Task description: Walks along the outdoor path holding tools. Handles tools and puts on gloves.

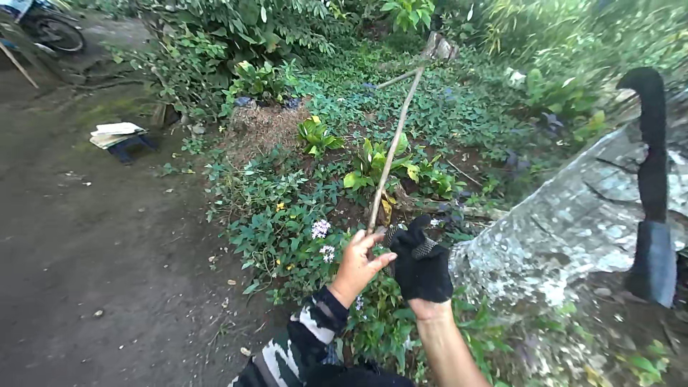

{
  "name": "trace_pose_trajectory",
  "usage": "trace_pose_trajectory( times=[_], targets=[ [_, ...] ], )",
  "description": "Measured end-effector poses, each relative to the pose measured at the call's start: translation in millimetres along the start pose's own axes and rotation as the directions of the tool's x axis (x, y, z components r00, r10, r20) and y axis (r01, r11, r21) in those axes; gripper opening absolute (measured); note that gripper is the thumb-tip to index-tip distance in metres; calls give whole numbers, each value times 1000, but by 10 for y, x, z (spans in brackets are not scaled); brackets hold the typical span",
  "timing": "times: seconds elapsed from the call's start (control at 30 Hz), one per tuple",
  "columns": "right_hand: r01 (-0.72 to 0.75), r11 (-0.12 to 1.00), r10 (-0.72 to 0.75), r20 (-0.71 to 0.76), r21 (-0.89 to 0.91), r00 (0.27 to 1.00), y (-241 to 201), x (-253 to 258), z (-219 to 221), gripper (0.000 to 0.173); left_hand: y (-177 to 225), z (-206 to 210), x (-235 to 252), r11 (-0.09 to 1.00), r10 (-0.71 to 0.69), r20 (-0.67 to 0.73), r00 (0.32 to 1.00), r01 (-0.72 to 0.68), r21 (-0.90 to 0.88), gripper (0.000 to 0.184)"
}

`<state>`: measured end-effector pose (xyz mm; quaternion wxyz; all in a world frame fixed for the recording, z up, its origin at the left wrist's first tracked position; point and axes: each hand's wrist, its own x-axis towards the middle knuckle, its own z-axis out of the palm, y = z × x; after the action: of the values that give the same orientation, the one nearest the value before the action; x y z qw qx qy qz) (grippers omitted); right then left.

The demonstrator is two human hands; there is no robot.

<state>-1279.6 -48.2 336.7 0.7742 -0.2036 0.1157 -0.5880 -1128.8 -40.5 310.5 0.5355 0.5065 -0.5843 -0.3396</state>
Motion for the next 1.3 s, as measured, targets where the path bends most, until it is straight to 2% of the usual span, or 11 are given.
trace_pose_trajectory(
  times=[0.13, 0.3, 0.5, 0.6, 0.77, 0.83, 0.9, 1.0, 1.1, 1.23, 1.3],
  targets=[
    [-102, 994, 101, 59, 28, 993, -2, 8, -103, 57, -20, -10, 125, 998, 62, -96, 993, -62, 12, 16],
    [-148, 988, 150, -83, 34, 985, -40, -19, -277, 60, -58, -133, 329, 994, 109, -192, 975, -105, 30, 14],
    [-91, 996, 92, -85, 11, 992, -52, 16, -154, 48, -45, 57, 146, 1000, 14, -51, 999, -14, 4, 30],
    [-79, 994, 70, -118, -75, 991, -34, -20, -124, 48, -23, 180, 86, 1000, 16, -55, 998, -17, -25, 24],
    [-162, 983, 166, 41, -89, 985, -150, -5, -144, 72, -40, 56, 199, 996, 94, -140, 986, -95, 2, 20],
    [-217, 976, 217, 69, -13, 974, -169, 2, -155, 78, -61, -10, 232, 994, 107, -143, 984, -108, -2, 20],
    [-259, 963, 250, 115, 73, 961, -161, 4, -162, 91, -74, -41, 247, 992, 122, -139, 983, -124, -9, 21],
    [-260, 960, 244, 142, 105, 959, -127, -15, -139, 105, -96, -69, 252, 990, 137, -145, 980, -139, -2, 25],
    [-208, 978, 204, 207, -5, 957, -142, -3, -192, 99, -116, -104, 230, 995, 89, -184, 979, -95, -26, 25],
    [-66, 996, 73, 115, -64, 991, -150, 32, -210, 50, -127, -112, 58, 998, 22, -240, 971, -34, -44, 16],
    [38, 994, -32, 55, -101, 998, -83, 83, -252, 44, -119, -44, -101, 999, -7, -254, 967, -3, -37, 15]
  ],
)
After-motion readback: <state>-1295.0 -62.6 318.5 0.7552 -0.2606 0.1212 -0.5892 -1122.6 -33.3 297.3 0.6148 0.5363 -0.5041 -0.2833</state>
